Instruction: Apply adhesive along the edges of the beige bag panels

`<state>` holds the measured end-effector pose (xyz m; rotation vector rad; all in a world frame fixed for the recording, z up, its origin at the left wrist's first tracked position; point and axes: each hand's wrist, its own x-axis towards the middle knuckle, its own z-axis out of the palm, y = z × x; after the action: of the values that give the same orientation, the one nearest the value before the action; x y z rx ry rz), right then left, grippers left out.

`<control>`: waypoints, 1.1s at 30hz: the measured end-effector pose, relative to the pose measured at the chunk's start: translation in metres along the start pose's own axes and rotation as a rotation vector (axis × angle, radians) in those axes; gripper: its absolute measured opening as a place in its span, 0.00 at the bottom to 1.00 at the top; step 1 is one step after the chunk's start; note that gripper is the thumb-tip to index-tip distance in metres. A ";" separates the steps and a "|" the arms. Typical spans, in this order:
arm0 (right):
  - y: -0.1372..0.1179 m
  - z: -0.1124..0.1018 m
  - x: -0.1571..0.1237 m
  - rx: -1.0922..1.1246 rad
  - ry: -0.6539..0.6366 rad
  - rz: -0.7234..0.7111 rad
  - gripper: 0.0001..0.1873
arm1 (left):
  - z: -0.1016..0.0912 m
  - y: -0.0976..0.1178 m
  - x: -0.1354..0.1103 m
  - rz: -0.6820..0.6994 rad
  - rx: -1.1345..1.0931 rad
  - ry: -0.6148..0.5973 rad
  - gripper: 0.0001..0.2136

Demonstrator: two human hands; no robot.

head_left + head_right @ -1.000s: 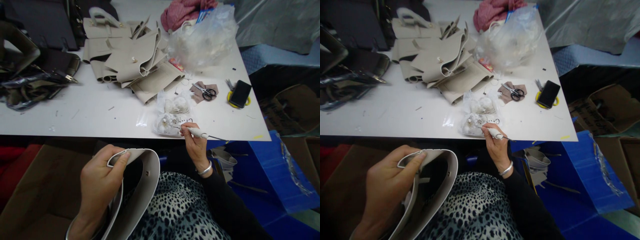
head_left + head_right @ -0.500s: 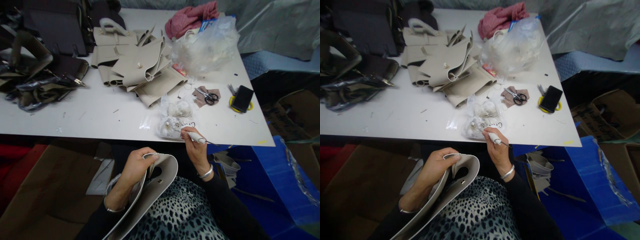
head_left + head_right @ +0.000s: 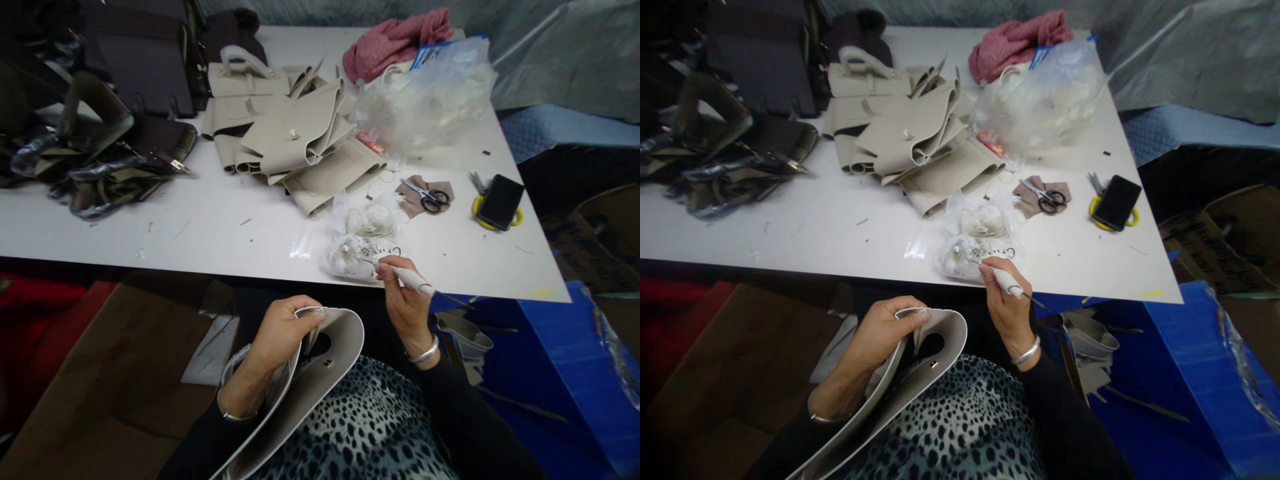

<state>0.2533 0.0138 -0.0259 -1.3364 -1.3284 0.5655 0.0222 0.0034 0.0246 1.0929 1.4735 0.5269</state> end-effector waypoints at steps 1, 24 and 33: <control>-0.005 0.000 -0.001 0.035 0.021 0.024 0.11 | -0.001 0.000 -0.001 -0.002 -0.004 -0.008 0.10; -0.031 0.013 -0.012 0.419 -0.595 0.341 0.19 | -0.004 -0.002 -0.005 0.007 -0.116 -0.217 0.10; -0.033 0.011 -0.017 0.356 -0.562 0.379 0.20 | 0.007 -0.013 -0.005 -0.054 -0.263 -0.171 0.10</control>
<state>0.2270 -0.0053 -0.0057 -1.1733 -1.3250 1.4504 0.0236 -0.0084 0.0143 0.8669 1.2421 0.5580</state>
